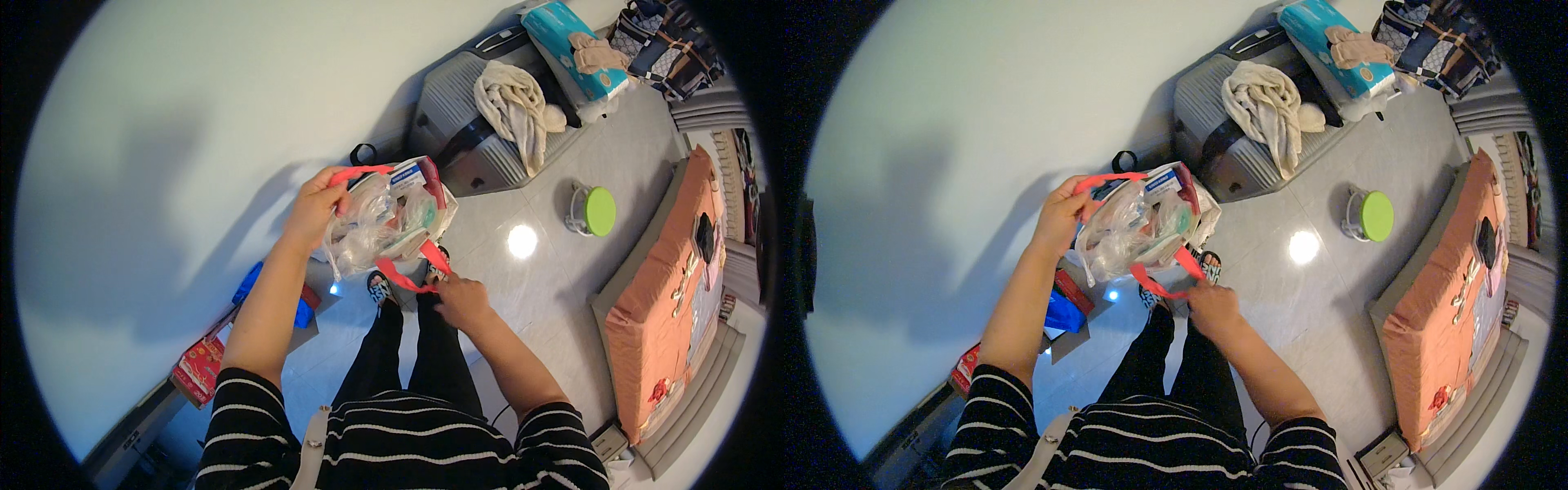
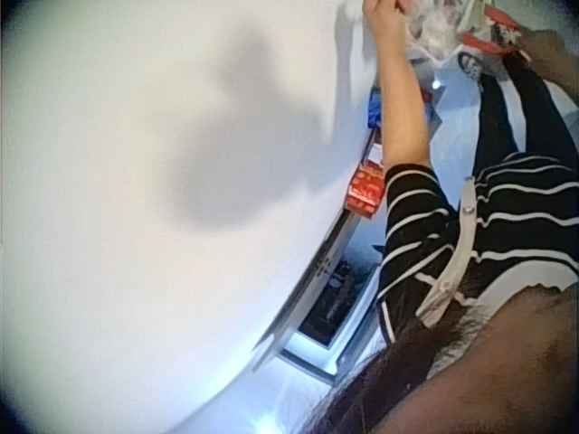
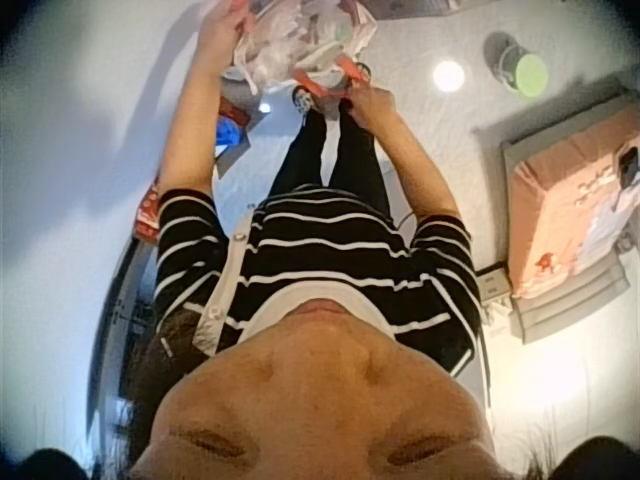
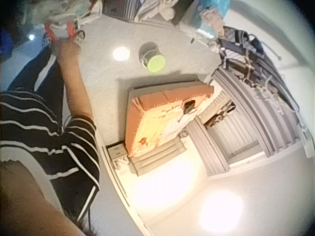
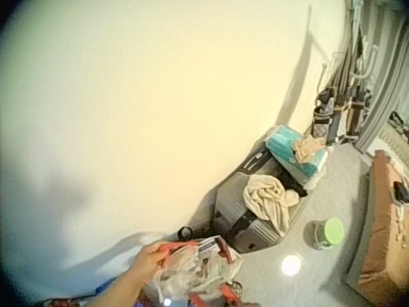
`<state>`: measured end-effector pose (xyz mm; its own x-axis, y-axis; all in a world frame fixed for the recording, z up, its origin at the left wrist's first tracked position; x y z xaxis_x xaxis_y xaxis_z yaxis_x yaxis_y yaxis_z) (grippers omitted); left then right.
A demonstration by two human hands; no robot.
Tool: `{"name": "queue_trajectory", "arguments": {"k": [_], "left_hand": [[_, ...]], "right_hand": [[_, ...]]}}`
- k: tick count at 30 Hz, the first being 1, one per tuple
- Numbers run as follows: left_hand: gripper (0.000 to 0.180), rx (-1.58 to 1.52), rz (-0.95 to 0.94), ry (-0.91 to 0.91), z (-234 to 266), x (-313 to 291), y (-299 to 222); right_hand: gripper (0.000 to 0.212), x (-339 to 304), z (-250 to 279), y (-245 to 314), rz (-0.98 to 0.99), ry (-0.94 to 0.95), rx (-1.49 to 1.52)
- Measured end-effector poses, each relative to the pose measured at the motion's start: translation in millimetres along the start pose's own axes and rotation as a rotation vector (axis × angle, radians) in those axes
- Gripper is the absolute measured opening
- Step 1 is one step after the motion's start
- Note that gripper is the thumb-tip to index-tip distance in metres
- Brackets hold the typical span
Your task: The person unpacks a plastic shopping bag while sitting on the floor, removing various items including packaged food, boxes, and a black pouch. The person places the items on the floor beside them and then repacks some items back into the bag.
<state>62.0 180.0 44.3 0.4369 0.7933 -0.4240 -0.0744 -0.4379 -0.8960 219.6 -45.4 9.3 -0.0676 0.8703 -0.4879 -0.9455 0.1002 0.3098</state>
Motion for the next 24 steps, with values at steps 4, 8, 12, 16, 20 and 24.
{"name": "queue_trajectory", "arguments": {"k": [4, 8, 12, 16, 20, 24], "left_hand": [[0.023, -0.032, 0.074, 0.06, -32, -11, 4], [0.03, -0.218, 0.074, 0.067, -39, -13, 3], [0.032, -0.269, -0.011, 0.009, -13, 1, -5], [0.033, -0.328, 0.033, 0.003, -7, 2, -1], [0.033, -0.326, 0.075, 0.056, -26, -3, 3], [0.033, -0.146, 0.079, 0.106, -43, -13, -2]], "right_hand": [[0.033, 54, 53, 48, 0.074, -0.489, 0.288], [0.061, 109, 50, 69, 0.126, -0.531, 0.052], [0.075, 111, -15, 55, 0.164, -0.352, -0.017], [0.062, 77, -34, 37, 0.169, -0.314, -0.06], [0.06, 56, -27, 27, 0.161, -0.317, -0.084], [0.065, 4, -28, -4, -0.065, -0.518, 0.177]]}}
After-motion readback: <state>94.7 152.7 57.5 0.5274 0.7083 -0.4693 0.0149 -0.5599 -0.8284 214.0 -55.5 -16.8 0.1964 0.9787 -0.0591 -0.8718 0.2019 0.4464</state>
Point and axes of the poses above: each hand's wrist, its own x-axis towards the middle knuckle, its own z-axis out of the back of the hand, y = z × x, the point moved 7 cm from there along x, towards the middle knuckle, and after that the axes turned 3 degrees about -y, right-handed, at the moved point
